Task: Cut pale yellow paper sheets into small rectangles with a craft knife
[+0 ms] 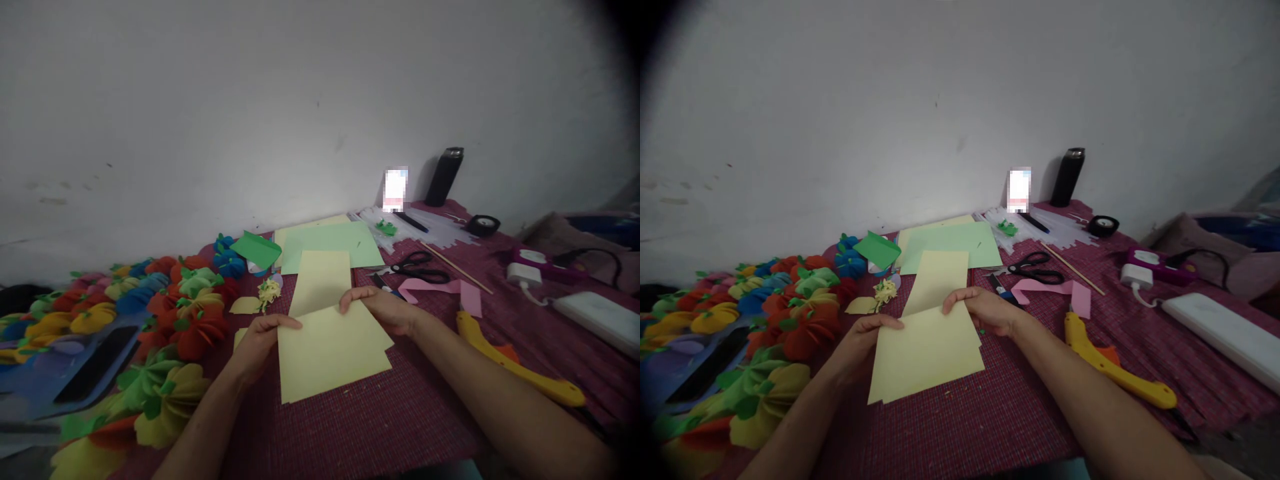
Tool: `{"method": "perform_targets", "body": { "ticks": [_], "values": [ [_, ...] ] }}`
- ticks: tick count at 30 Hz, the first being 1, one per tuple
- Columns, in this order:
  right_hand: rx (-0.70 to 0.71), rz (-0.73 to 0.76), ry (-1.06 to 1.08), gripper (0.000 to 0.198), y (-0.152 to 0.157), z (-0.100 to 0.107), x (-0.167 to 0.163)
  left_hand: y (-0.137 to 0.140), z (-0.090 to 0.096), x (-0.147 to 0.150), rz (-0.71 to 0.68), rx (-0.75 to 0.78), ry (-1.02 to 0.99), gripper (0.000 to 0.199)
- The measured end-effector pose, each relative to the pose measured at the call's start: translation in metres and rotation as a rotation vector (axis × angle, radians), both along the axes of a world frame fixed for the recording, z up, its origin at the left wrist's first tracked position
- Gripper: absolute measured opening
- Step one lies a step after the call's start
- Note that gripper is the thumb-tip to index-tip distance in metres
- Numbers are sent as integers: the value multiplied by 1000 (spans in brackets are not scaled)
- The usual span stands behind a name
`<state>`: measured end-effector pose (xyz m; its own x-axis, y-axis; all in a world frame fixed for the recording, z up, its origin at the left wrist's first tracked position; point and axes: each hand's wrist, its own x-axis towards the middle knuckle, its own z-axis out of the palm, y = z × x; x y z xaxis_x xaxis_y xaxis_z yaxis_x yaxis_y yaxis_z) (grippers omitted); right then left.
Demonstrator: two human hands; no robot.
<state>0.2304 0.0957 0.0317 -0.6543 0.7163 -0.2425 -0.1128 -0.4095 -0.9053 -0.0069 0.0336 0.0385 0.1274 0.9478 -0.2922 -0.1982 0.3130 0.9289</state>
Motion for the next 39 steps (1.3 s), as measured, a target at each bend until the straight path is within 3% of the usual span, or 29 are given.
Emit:
{"method": "perform_targets", "body": {
  "ticks": [12,18,24,29,33,39],
  "values": [
    [107,23,-19,9,0,3,0,-1,3,-1,-18,-50,-69,9],
    [158,15,-45,24,-1,3,0,-1,8,1,-23,11,27,36],
    [102,63,65,30,0,0,1,1,-3,1,-4,111,-17,26],
    [11,15,82,26,3,-2,2,0,1,0,28,60,-57,24],
    [22,-8,115,13,2,-1,0,-1,4,-1,47,1,-79,13],
    [17,17,151,15,4,-3,2,-2,0,-3,11,42,-44,6]
  ]
}}
